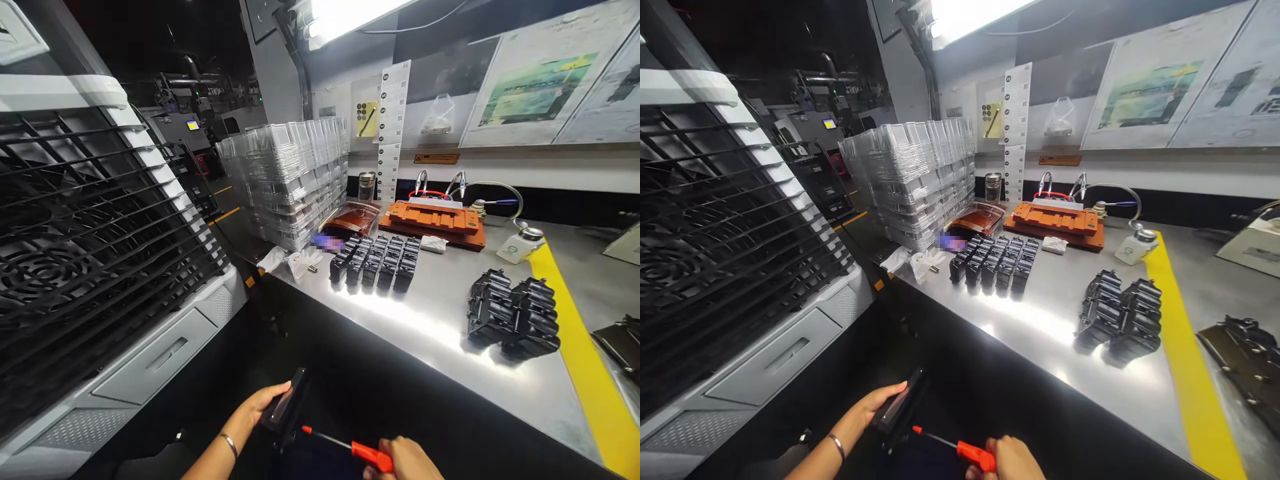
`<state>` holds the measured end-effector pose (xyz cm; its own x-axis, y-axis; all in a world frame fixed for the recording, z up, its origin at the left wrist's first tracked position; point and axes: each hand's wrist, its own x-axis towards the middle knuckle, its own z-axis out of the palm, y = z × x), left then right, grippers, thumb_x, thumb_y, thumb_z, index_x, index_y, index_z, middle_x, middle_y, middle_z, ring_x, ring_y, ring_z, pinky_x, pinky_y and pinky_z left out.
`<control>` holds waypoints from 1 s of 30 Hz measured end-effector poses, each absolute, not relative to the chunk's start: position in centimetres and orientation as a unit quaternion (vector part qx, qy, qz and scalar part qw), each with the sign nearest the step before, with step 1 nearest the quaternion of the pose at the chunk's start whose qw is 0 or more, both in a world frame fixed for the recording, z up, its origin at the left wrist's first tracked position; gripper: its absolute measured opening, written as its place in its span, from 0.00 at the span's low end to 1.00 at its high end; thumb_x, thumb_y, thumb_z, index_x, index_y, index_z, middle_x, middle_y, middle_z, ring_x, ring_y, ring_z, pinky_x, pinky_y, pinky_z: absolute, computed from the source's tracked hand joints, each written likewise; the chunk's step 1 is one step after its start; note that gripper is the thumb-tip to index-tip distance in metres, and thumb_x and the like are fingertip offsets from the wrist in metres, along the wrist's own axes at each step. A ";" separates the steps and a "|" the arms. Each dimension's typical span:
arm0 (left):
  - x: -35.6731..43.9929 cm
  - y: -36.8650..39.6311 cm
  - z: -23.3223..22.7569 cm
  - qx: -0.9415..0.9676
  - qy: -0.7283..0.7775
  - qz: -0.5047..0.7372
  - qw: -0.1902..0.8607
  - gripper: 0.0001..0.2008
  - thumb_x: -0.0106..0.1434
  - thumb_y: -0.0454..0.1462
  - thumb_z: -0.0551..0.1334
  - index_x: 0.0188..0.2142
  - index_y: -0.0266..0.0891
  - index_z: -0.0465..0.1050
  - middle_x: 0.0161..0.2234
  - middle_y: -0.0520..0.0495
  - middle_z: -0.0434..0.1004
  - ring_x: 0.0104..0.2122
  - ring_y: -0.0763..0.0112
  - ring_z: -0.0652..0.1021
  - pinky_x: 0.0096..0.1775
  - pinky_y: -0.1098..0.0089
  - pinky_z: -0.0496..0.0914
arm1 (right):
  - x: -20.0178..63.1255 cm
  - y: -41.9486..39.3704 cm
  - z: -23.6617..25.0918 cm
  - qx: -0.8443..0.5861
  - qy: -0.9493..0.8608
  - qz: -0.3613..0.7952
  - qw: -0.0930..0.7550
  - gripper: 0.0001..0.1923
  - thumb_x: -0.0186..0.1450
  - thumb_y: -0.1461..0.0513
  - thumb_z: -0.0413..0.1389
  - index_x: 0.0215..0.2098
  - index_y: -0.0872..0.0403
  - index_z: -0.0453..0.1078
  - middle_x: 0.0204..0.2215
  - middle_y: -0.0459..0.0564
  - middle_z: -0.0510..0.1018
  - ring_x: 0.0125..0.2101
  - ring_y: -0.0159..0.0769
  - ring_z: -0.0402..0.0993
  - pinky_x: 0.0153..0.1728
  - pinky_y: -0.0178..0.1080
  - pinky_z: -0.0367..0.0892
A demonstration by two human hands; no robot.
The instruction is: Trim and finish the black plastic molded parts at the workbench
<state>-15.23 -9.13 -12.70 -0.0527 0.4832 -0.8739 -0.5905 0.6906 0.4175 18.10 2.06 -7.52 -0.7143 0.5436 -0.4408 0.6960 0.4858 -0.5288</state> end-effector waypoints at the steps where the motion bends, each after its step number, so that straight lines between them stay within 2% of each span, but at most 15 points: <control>1: -14.9 -8.9 -13.0 -0.048 0.605 0.398 0.688 0.15 0.61 0.44 0.63 0.26 0.33 0.76 0.23 0.42 0.79 0.20 0.69 0.77 0.25 0.73 0.73 | 17.3 2.2 -7.0 0.367 0.859 -0.339 0.110 0.22 0.59 0.43 0.50 0.25 0.51 0.71 0.24 0.53 0.78 0.29 0.45 0.76 0.28 0.37 0.58; 4: -15.0 -7.9 -12.5 -0.064 0.591 0.425 0.682 0.17 0.63 0.45 0.61 0.26 0.32 0.76 0.21 0.43 0.78 0.18 0.70 0.76 0.23 0.74 0.72 | 16.0 2.6 -6.0 0.374 0.864 -0.316 0.120 0.25 0.60 0.41 0.49 0.26 0.52 0.72 0.25 0.54 0.78 0.29 0.45 0.75 0.27 0.37 0.56; 8: -16.5 -7.0 -11.3 -0.057 0.570 0.420 0.704 0.19 0.63 0.46 0.61 0.29 0.30 0.76 0.22 0.43 0.78 0.19 0.72 0.76 0.24 0.75 0.72 | 16.4 3.1 -5.4 0.373 0.846 -0.355 0.134 0.24 0.59 0.41 0.52 0.23 0.52 0.70 0.23 0.52 0.77 0.26 0.40 0.73 0.25 0.36 0.53; 14: -17.7 -6.1 -11.8 0.063 0.600 0.419 0.679 0.22 0.51 0.49 0.70 0.32 0.31 0.74 0.24 0.45 0.78 0.23 0.69 0.77 0.30 0.70 0.72 | 17.6 3.5 -6.4 0.432 0.819 -0.362 0.109 0.26 0.61 0.41 0.48 0.23 0.53 0.67 0.22 0.50 0.76 0.23 0.37 0.70 0.24 0.35 0.51; 17: -18.4 -5.7 -11.8 0.131 0.635 0.465 0.603 0.25 0.48 0.44 0.72 0.42 0.34 0.72 0.35 0.44 0.79 0.35 0.64 0.79 0.41 0.66 0.71 | 17.9 2.9 -7.3 0.430 0.812 -0.380 0.109 0.26 0.60 0.40 0.48 0.22 0.52 0.65 0.21 0.50 0.75 0.23 0.36 0.69 0.24 0.35 0.51; 19: -18.7 -5.6 -11.5 0.265 0.703 0.437 0.495 0.26 0.47 0.37 0.72 0.47 0.37 0.71 0.42 0.43 0.78 0.45 0.59 0.77 0.50 0.61 0.67 | 18.0 2.7 -7.8 0.428 0.810 -0.384 0.113 0.26 0.60 0.40 0.48 0.22 0.52 0.64 0.21 0.50 0.75 0.23 0.37 0.70 0.24 0.35 0.52; 22: -18.6 -5.7 -11.0 0.512 0.739 0.274 0.341 0.20 0.49 0.27 0.64 0.43 0.40 0.74 0.46 0.44 0.77 0.53 0.56 0.72 0.60 0.53 0.55 | 18.1 2.8 -8.3 0.423 0.807 -0.392 0.124 0.26 0.60 0.40 0.47 0.22 0.52 0.64 0.22 0.51 0.76 0.24 0.38 0.70 0.25 0.35 0.53; 25: -18.0 -6.1 -10.6 0.641 0.668 0.205 0.319 0.19 0.51 0.23 0.58 0.40 0.42 0.75 0.50 0.46 0.76 0.60 0.59 0.65 0.64 0.51 0.44 | 18.1 3.1 -8.1 0.421 0.803 -0.402 0.130 0.27 0.60 0.38 0.46 0.22 0.52 0.64 0.22 0.50 0.75 0.24 0.38 0.71 0.25 0.35 0.54; 27: -17.6 -6.2 -10.4 0.610 0.658 0.245 0.368 0.17 0.51 0.25 0.61 0.40 0.41 0.75 0.50 0.45 0.76 0.58 0.58 0.67 0.63 0.50 0.48 | 18.1 3.2 -7.8 0.430 0.797 -0.404 0.130 0.28 0.60 0.38 0.46 0.23 0.52 0.64 0.21 0.50 0.75 0.24 0.39 0.71 0.26 0.36 0.54; 30: -17.6 -6.0 -9.9 0.501 0.677 0.303 0.446 0.17 0.47 0.32 0.69 0.39 0.37 0.75 0.43 0.43 0.79 0.47 0.56 0.75 0.55 0.55 0.63 | 18.3 3.2 -7.2 0.449 0.788 -0.400 0.129 0.27 0.60 0.38 0.47 0.24 0.51 0.66 0.22 0.51 0.76 0.25 0.39 0.71 0.26 0.36 0.55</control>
<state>-17.56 -6.01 -9.91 -0.1003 0.9488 -0.2995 0.4076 0.3138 0.8576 18.25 3.23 -7.17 -0.5626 0.6052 -0.5632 0.8119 0.2761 -0.5144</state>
